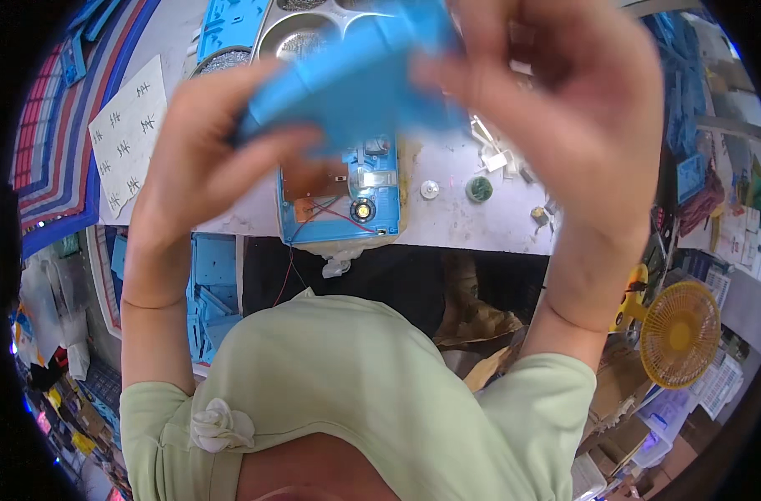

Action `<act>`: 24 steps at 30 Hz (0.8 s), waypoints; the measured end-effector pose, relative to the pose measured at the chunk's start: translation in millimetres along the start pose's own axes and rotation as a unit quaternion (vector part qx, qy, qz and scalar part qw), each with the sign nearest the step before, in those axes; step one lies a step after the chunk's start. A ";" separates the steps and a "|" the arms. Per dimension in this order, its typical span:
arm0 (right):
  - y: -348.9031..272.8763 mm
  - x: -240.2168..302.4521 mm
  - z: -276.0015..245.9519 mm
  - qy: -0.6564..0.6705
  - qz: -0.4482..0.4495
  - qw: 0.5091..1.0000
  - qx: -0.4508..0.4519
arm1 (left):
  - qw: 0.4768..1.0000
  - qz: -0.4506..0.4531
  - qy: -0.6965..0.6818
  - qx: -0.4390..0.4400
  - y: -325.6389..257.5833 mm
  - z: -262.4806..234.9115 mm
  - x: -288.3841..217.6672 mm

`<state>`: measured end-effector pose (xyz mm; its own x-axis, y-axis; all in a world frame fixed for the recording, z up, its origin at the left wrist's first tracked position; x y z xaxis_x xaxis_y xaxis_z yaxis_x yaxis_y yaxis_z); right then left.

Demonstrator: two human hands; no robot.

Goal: Assembling the internal components of an electronic device, including soldering wires and securing the plastic casing with screws.

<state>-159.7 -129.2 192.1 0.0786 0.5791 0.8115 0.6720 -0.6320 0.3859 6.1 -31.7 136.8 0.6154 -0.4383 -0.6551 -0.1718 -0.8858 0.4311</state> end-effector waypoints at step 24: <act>-91.2 -122.1 88.6 0.141 0.181 0.970 -0.080 | 0.766 -0.345 -0.468 -0.275 -115.9 33.7 103.7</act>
<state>-165.3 -96.7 18.9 0.0693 0.1543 0.9856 0.5124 -0.8532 0.0975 63.9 20.3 -2.0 -0.4503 -0.0398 -0.8920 0.4540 -0.8704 -0.1904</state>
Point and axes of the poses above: each hand's wrist, its own y-axis towards the middle knuckle, its own z-axis out of the palm, x = y × z, the point moved 10 cm from there along y, towards the middle knuckle, and after that the axes turned 1 degree about y, right-handed, at the moved point
